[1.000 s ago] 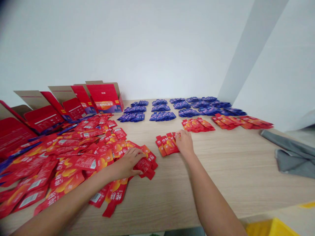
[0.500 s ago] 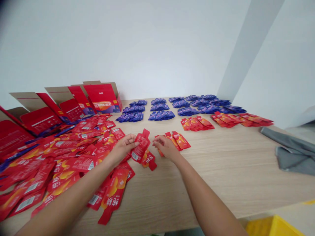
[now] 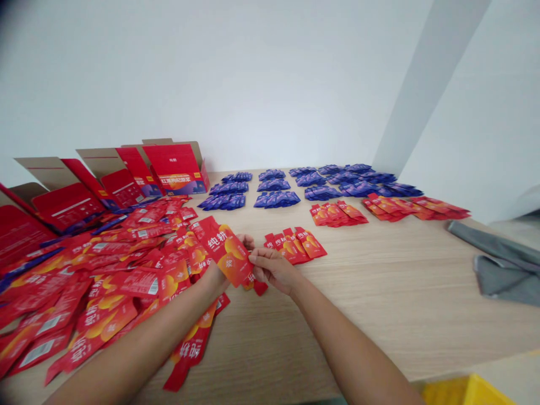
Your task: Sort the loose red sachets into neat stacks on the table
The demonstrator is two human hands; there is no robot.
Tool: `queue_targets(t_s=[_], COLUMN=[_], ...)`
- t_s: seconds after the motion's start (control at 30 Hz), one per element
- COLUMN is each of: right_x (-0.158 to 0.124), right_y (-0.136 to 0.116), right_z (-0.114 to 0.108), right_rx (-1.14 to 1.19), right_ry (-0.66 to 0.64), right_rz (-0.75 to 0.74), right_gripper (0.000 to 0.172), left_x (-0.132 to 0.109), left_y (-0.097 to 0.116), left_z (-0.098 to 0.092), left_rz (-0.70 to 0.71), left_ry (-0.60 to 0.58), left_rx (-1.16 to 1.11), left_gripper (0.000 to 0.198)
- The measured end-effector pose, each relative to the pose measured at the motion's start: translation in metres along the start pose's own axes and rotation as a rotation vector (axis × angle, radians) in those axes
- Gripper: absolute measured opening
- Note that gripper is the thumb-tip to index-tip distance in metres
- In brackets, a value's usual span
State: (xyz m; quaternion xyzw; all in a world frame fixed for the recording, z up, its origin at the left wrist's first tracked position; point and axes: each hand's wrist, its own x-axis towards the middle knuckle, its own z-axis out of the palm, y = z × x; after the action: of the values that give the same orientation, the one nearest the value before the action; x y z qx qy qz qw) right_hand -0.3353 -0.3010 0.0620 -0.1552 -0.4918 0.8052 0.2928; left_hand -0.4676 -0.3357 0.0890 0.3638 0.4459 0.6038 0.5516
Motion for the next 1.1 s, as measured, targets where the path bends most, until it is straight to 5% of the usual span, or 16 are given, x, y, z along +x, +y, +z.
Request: queue_targets(t_s=[0.1,0.2,0.47,0.67,0.8,0.9,0.97,1.1], right_x=[0.004,0.006,0.003,0.007,0.005,-0.004,-0.010,-0.016], right_y=[-0.005,-0.007,-0.006,0.002,-0.011,-0.032,-0.046,-0.055], right_z=[-0.003,-0.006,-0.005,-0.002,-0.021,-0.052,-0.074,-0.105], right_rx=[-0.016,-0.100,-0.432,-0.579,-0.680,-0.833,-1.060,-1.539], right_ry=[0.161,0.273,0.266,0.402,0.605,0.793,0.924,0.990], right_rz=[-0.132,-0.212,-0.263,-0.365,-0.356,-0.386,-0.324,0.085], right_gripper=[0.034,0.033,0.036,0.030,0.036,0.036,0.038,0.047], left_x=[-0.004,-0.008,-0.013,-0.013,-0.006,0.004,0.010,0.012], left_y=[-0.004,-0.005,-0.002,-0.013,-0.016,-0.008,-0.001,0.007], left_z=[-0.001,-0.001,-0.007,-0.004,-0.006,-0.018,-0.029,-0.041], left_rz=[0.084,0.053,-0.046,-0.110,-0.177,-0.039,0.081,0.131], left_ry=[0.071,-0.026,-0.139,-0.221,-0.295,-0.292,-0.282,-0.584], left_rx=[0.018,0.076,0.246,0.320,0.471,0.694,0.882,1.321], left_gripper=[0.039,0.055,0.033,0.042,0.048,0.033,0.019,0.052])
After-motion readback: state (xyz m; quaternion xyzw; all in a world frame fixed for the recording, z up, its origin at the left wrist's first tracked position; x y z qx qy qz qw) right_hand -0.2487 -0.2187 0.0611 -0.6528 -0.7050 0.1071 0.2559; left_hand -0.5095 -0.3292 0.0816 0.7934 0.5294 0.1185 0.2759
